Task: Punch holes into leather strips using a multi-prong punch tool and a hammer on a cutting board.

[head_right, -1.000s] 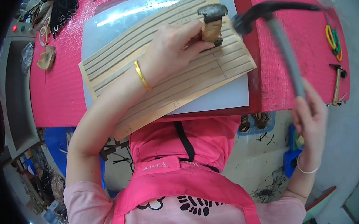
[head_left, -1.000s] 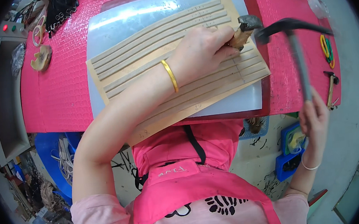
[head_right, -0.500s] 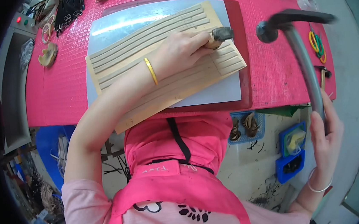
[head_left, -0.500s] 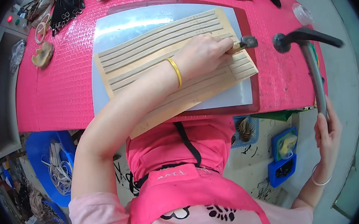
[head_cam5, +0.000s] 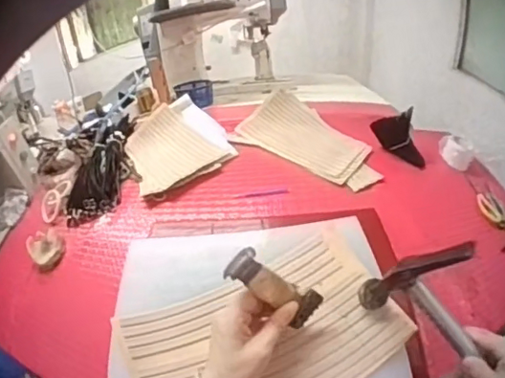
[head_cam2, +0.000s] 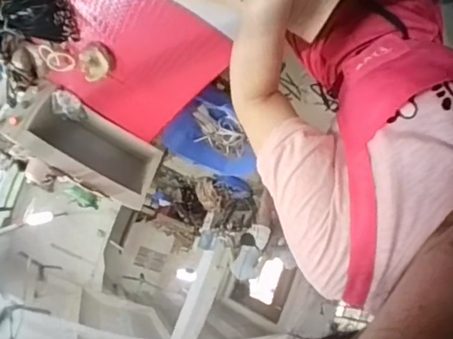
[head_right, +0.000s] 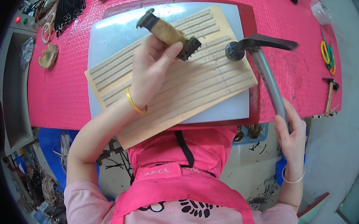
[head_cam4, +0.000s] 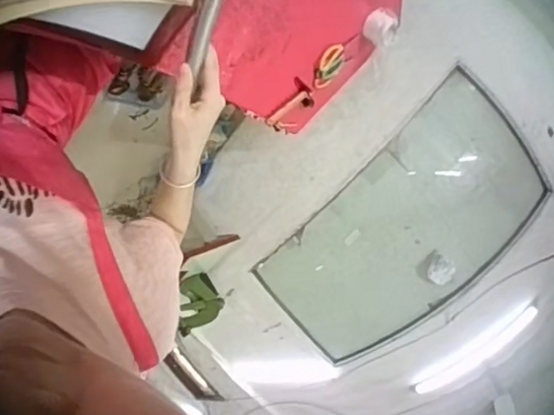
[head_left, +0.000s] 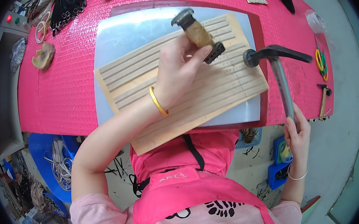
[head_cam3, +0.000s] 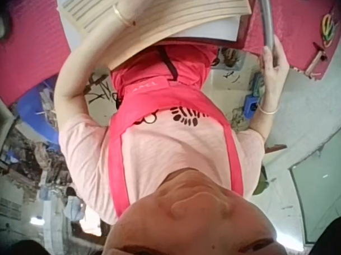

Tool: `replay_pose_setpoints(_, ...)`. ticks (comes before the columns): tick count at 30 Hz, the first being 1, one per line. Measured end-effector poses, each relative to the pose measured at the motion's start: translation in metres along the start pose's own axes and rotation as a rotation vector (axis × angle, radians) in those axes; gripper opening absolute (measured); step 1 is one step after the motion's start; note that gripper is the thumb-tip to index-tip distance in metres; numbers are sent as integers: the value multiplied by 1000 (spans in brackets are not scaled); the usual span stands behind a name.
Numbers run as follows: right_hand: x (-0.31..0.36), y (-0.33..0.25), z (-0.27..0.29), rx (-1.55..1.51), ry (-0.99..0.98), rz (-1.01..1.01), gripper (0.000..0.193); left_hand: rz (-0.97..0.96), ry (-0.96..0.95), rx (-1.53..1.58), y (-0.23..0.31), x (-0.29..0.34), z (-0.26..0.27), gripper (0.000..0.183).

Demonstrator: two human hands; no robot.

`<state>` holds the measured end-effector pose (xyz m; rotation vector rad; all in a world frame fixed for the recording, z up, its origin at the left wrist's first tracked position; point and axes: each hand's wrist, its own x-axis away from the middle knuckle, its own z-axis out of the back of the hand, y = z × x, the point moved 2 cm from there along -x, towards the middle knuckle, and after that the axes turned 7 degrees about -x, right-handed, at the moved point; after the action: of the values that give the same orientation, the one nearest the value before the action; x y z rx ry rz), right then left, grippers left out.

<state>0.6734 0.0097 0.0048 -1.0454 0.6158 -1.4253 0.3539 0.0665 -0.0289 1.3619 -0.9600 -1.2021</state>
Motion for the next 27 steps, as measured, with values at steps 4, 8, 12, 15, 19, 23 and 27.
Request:
replay_pose_setpoints(4,-9,-23,-23,-336,-51,-33,43,-7,2,-7,-20,-13,5,14)
replay_pose_setpoints(8,-6,-29,-75,-690,-440,-240,37,-12,-17,-109,-24,-32,11,16)
replay_pose_setpoints(12,-9,-32,-116,-724,-467,-303,34,26,-38,-63,-22,-52,18,16)
replay_pose_setpoints(15,-21,-45,-138,-766,-483,-236,30,183,-93,171,-29,-72,30,20)
replay_pose_setpoints(19,-49,-65,-160,-876,-486,-180,30,201,-70,179,-36,-111,48,22)
replay_pose_setpoints(23,-55,-77,-151,-1034,-470,-134,35,108,70,72,-17,-133,61,21)
replay_pose_setpoints(27,-40,-69,-101,-884,-135,-11,42,-125,-35,52,24,-98,50,21)
